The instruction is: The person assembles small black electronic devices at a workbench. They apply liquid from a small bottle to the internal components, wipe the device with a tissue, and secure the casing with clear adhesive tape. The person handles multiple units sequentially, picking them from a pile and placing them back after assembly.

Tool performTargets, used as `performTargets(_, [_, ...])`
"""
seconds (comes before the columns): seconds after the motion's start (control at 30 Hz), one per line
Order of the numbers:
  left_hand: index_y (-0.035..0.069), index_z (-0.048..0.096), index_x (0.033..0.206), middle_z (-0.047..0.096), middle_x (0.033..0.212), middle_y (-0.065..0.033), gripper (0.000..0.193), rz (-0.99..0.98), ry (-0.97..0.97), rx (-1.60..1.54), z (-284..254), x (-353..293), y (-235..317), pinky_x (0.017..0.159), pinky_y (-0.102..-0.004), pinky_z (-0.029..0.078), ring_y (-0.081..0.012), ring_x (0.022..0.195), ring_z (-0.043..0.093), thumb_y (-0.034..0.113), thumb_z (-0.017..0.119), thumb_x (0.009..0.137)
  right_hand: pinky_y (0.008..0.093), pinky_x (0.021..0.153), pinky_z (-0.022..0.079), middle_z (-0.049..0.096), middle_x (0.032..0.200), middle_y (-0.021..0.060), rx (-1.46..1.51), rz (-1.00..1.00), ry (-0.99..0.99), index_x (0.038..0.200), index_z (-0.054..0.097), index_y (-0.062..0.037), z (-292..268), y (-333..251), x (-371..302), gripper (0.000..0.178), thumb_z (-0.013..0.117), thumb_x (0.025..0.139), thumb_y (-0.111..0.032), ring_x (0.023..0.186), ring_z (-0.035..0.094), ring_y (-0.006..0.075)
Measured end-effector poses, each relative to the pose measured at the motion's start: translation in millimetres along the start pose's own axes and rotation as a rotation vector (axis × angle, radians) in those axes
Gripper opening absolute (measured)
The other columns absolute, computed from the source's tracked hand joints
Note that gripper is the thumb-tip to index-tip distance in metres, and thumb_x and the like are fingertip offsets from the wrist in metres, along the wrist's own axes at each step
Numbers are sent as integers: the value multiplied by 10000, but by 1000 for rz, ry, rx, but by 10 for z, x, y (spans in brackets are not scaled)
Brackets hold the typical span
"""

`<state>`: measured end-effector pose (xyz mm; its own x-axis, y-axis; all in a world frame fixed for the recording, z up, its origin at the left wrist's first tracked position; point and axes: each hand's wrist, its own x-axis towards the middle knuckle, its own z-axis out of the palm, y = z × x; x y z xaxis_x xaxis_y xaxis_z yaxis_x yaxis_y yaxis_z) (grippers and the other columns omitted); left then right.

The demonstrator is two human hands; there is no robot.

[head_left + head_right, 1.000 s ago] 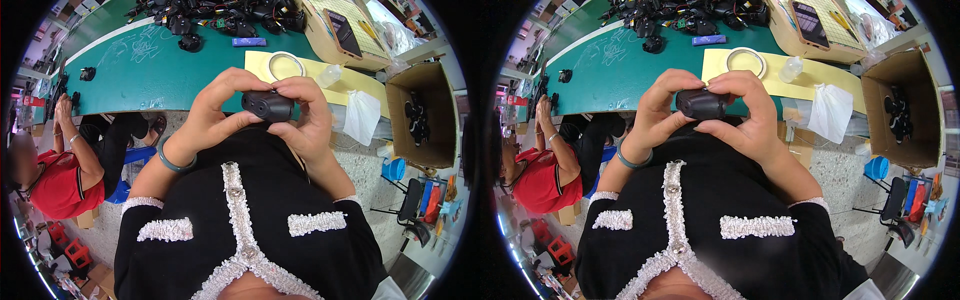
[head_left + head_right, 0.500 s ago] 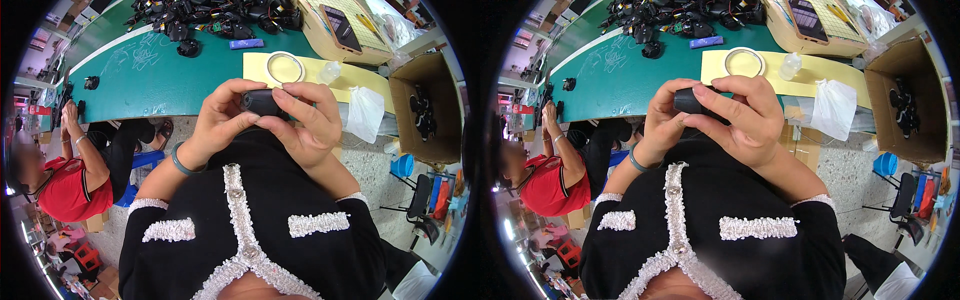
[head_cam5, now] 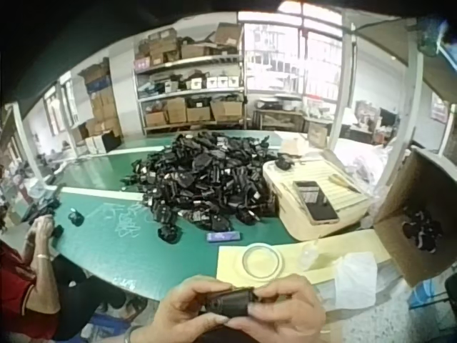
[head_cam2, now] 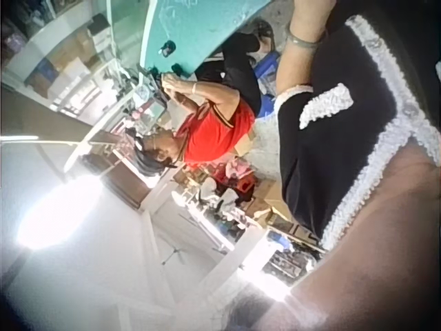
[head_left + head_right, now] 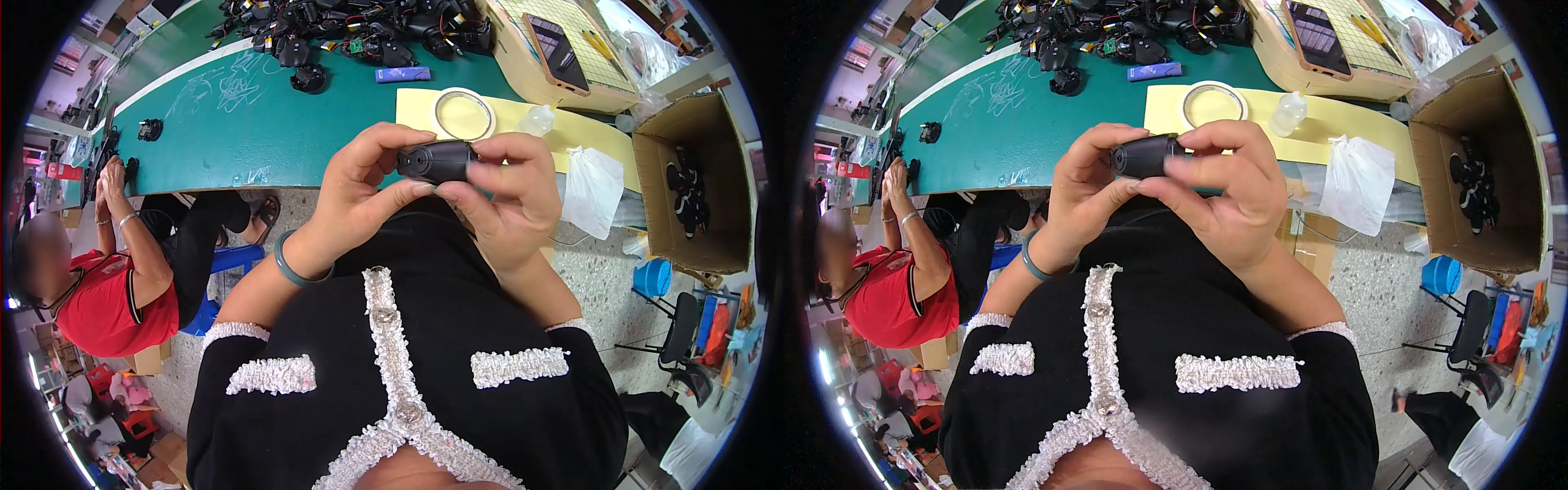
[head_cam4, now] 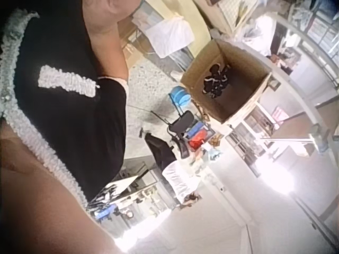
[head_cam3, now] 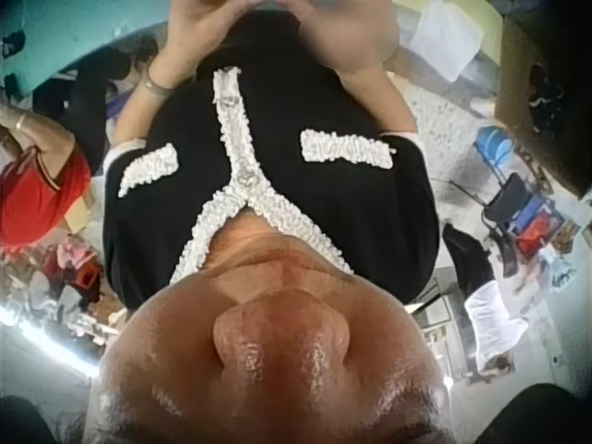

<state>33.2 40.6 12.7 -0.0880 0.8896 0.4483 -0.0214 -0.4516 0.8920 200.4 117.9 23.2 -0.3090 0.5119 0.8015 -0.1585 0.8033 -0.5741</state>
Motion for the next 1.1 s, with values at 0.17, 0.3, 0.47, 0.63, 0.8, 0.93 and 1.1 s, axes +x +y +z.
performTargets(0.17, [-4, 550, 1186, 572, 1129, -90, 421, 24, -9, 63, -8, 16, -4, 895, -286, 470, -161, 1046, 573, 20, 713, 799, 271, 700, 483, 582, 950, 76, 44, 99, 64, 807, 660, -75, 10, -59, -41, 282, 865, 613, -78, 835, 577, 179])
performTargets(0.3, [1, 565, 1175, 567, 1128, -90, 421, 85, 39, 109, 15, 29, -5, 844, -307, 490, -166, 1014, 576, 21, 724, 785, 273, 720, 481, 576, 963, 77, 106, 192, 80, 798, 657, -74, 25, -40, -23, 271, 856, 615, -45, 854, 569, 171])
performTargets(0.47, [-4, 582, 1129, 579, 1070, -130, 417, 155, -49, 514, -46, 107, 163, 849, -328, 470, -240, 1000, 584, -1, 732, 739, 292, 755, 483, 579, 1047, 100, 162, 215, 8, 955, 655, -39, -38, 72, -11, 359, 840, 672, -160, 907, 569, 201])
performTargets(0.63, [-8, 590, 1091, 585, 1018, -149, 362, 208, -143, 623, -11, 110, 331, 844, -345, 458, -296, 978, 570, 96, 712, 767, 304, 787, 486, 573, 1106, 127, 169, 8, -314, 1093, 581, -10, -249, 282, -13, 549, 839, 675, -256, 957, 584, 215])
performTargets(0.8, [-18, 557, 1105, 575, 1022, -162, 302, 262, -71, 521, 48, 97, 172, 826, -357, 459, -297, 956, 559, 182, 582, 880, 289, 831, 462, 562, 1063, 106, 402, 314, -178, 1118, 546, 9, -60, 112, -130, 382, 723, 822, -155, 946, 575, 172])
performTargets(0.93, [-32, 541, 1108, 570, 1017, -174, 286, 263, -58, 559, 82, 67, 149, 812, -358, 458, -297, 917, 560, 153, 542, 889, 277, 835, 445, 554, 1047, 107, 368, 310, -129, 1116, 533, 16, 4, 99, -216, 331, 681, 848, -111, 941, 553, 166])
performTargets(1.1, [-30, 546, 1091, 569, 999, -181, 278, 300, -73, 578, 76, 67, 147, 791, -365, 458, -303, 874, 561, 146, 543, 876, 274, 825, 441, 552, 1041, 117, 357, 299, -69, 1115, 528, 12, 66, 44, -302, 313, 666, 847, -73, 922, 545, 179])
